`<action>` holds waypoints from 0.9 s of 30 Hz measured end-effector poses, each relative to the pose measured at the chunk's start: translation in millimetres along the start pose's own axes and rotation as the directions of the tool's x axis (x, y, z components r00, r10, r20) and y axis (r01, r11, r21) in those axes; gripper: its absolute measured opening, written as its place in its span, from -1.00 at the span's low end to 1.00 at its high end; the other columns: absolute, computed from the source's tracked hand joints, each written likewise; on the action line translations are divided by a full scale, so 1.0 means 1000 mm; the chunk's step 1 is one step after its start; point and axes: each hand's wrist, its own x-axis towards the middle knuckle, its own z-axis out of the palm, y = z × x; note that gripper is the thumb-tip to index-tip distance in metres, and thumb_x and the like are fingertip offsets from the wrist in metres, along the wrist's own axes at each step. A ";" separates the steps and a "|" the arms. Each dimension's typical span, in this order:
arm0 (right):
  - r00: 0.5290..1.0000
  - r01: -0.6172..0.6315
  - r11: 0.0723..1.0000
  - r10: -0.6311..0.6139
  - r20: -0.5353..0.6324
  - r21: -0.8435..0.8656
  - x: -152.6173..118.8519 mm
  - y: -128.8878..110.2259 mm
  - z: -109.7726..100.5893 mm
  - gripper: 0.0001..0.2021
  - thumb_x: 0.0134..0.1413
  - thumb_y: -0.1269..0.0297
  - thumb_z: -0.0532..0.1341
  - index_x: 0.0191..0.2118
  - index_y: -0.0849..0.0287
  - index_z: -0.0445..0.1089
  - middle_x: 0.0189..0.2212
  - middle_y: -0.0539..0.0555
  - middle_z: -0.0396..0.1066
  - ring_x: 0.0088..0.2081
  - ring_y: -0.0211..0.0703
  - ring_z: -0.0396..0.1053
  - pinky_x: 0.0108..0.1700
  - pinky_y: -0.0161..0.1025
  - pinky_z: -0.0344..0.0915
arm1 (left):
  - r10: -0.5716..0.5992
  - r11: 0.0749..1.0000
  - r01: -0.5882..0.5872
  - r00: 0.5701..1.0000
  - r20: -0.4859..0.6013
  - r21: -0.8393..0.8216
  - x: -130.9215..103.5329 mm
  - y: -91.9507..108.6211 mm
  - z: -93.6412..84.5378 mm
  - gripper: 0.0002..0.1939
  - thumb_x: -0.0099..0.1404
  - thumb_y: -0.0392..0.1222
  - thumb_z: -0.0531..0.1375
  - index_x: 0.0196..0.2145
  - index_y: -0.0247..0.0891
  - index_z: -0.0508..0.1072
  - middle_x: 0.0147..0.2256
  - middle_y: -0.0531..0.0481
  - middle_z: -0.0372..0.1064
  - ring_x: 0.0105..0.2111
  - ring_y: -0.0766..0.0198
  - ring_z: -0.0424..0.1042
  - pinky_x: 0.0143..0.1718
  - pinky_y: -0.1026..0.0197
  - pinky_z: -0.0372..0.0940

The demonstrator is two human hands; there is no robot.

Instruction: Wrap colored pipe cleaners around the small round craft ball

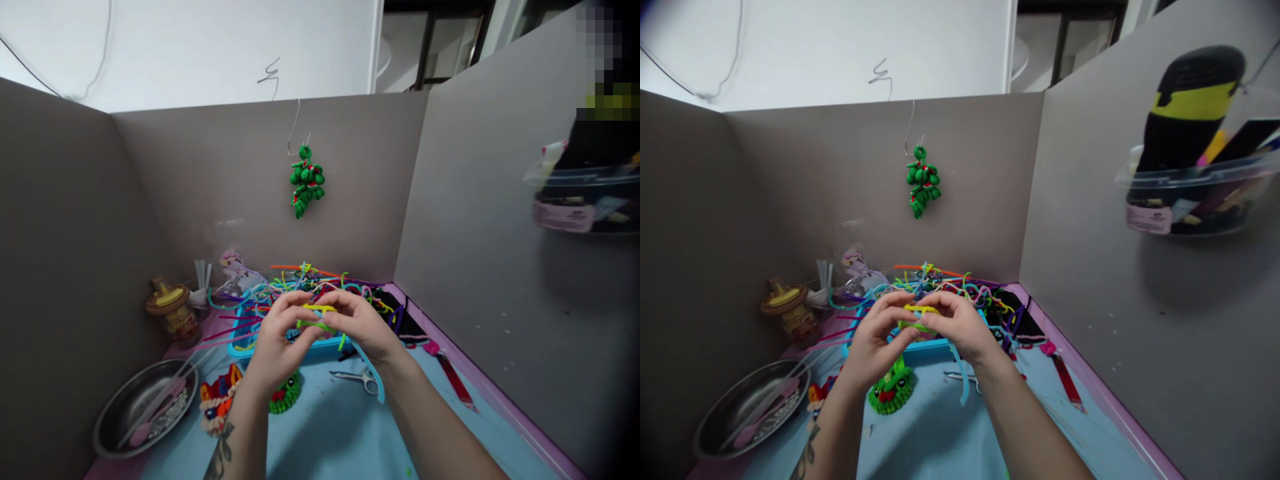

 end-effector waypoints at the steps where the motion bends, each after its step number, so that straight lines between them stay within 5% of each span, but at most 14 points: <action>1: 1.000 -0.003 1.000 0.003 0.011 -0.024 0.000 0.000 0.000 -0.79 -0.20 0.25 0.33 -0.35 0.16 0.43 -0.49 -0.04 0.40 -0.48 -0.29 0.33 -0.41 -0.31 0.28 | 0.005 1.000 -0.005 1.000 0.003 0.005 0.000 0.000 0.000 -0.97 0.19 -0.24 0.23 -0.36 -0.18 0.48 -0.10 -0.11 0.30 -0.02 0.13 0.31 -0.05 0.08 0.28; 10: 0.991 0.023 0.967 0.011 0.130 -0.254 0.000 -0.001 -0.008 -0.92 -0.08 0.33 0.19 -0.40 0.19 0.41 -0.51 -0.04 0.31 -0.43 -0.26 0.25 -0.39 -0.32 0.19 | 0.018 0.999 -0.021 0.998 0.062 0.045 0.001 0.004 0.003 -0.95 0.21 -0.28 0.20 -0.39 -0.21 0.46 -0.11 -0.09 0.25 -0.05 0.19 0.31 -0.04 0.14 0.25; 16: 0.981 0.161 0.886 -0.097 0.165 -0.435 0.003 0.001 -0.017 -0.89 -0.02 0.29 0.21 -0.49 0.19 0.39 -0.41 0.01 0.26 -0.31 -0.20 0.25 -0.26 -0.26 0.18 | 0.013 0.999 -0.016 0.997 0.073 0.049 0.001 0.004 0.002 -0.94 0.22 -0.28 0.19 -0.41 -0.23 0.47 -0.13 -0.11 0.26 -0.06 0.18 0.30 -0.03 0.14 0.23; 22: 0.957 0.259 0.867 -0.171 0.235 -0.425 0.003 0.001 -0.023 -0.88 -0.04 0.25 0.27 -0.45 0.18 0.36 -0.36 0.01 0.26 -0.26 -0.18 0.26 -0.20 -0.24 0.19 | -0.072 0.997 0.072 0.997 0.034 0.007 0.002 -0.002 0.001 -0.92 0.19 -0.23 0.22 -0.45 -0.24 0.47 -0.15 -0.11 0.27 -0.04 0.16 0.29 -0.01 0.12 0.21; 27: 0.965 0.202 0.867 -0.098 0.241 -0.455 0.000 0.000 -0.023 -0.90 -0.02 0.29 0.24 -0.35 0.19 0.37 -0.39 -0.01 0.28 -0.34 -0.23 0.25 -0.30 -0.29 0.18 | -0.141 0.988 0.140 0.990 -0.007 -0.068 0.002 -0.012 0.003 -0.91 0.18 -0.19 0.23 -0.45 -0.24 0.46 -0.14 -0.12 0.27 -0.02 0.12 0.29 -0.05 0.11 0.25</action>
